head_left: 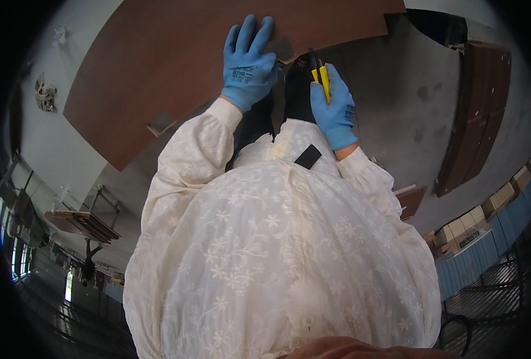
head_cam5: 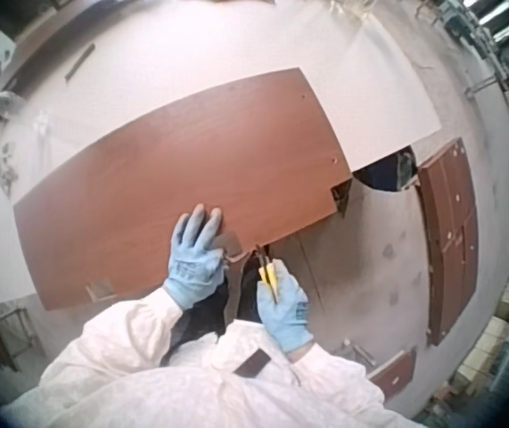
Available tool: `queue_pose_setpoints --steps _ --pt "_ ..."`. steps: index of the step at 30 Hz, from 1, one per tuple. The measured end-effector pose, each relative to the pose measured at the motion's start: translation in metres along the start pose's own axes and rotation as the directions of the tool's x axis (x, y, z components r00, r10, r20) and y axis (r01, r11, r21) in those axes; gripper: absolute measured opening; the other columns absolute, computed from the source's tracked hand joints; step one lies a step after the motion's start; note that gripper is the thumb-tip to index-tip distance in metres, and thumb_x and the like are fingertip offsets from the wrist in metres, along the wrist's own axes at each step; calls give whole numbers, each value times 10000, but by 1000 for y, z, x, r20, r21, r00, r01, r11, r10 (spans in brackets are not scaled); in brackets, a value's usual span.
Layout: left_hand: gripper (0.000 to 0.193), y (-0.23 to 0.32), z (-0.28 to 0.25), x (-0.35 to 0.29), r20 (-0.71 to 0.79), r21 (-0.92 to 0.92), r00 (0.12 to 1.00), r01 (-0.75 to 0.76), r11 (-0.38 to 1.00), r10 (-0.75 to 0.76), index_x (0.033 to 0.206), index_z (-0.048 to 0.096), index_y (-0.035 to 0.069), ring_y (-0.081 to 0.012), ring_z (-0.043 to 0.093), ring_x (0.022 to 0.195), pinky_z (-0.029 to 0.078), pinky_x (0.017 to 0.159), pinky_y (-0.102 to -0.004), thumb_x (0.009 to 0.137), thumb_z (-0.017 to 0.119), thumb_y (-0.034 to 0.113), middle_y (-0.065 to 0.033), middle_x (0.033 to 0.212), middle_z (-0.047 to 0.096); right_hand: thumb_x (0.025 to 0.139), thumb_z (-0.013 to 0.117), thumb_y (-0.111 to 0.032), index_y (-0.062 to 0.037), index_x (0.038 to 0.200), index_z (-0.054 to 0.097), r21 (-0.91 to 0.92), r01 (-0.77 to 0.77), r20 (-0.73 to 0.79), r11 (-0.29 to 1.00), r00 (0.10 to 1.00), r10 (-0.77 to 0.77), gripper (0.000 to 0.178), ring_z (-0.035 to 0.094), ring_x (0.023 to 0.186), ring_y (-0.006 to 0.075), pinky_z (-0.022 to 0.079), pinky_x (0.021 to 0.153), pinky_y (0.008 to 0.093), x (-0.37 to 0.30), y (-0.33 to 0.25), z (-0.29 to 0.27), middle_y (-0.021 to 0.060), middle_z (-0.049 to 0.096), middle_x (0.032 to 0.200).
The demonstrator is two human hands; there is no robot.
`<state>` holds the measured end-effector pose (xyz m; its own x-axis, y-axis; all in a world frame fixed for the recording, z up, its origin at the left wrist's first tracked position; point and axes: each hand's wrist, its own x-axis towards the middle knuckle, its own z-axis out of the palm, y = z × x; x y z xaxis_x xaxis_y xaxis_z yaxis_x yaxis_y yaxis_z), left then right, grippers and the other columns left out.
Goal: The person removes protective film from a brown wood panel using a utility knife, then wipes the surface with a cloth. They flip the panel, wipe the other side, and place it on a stack of similar panels. The person then removes their gloves and touches their face.
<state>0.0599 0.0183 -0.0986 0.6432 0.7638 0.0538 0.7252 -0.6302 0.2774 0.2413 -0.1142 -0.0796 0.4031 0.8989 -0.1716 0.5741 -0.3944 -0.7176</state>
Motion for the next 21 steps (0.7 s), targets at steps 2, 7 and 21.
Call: queue_pose_setpoints --steps 2,7,21 --pt "331 1 -1 -1 -50 -137 999 9 991 -16 979 759 201 -370 342 1503 233 1216 -544 720 862 379 -110 1581 470 929 697 -265 -38 1372 597 -21 17 -12 1000 1000 -17 508 720 952 376 590 821 426 -3 0 4 223 698 1114" --pt "418 4 5 4 -120 -110 993 -22 994 8 1092 729 193 -363 367 1493 234 1199 -576 778 833 449 -112 1581 465 910 681 -218 -80 1367 616 -126 61 -2 990 998 -61 481 711 871 385 587 760 445 -8 -3 9 210 693 1024" --pt "154 4 16 3 -102 19 994 -28 999 30 892 771 179 -326 399 1475 248 1164 -653 842 765 325 -63 1581 469 916 668 -219 -118 1380 615 -196 84 -12 977 996 -88 478 707 815 369 579 698 449 -12 -7 17 180 684 971"
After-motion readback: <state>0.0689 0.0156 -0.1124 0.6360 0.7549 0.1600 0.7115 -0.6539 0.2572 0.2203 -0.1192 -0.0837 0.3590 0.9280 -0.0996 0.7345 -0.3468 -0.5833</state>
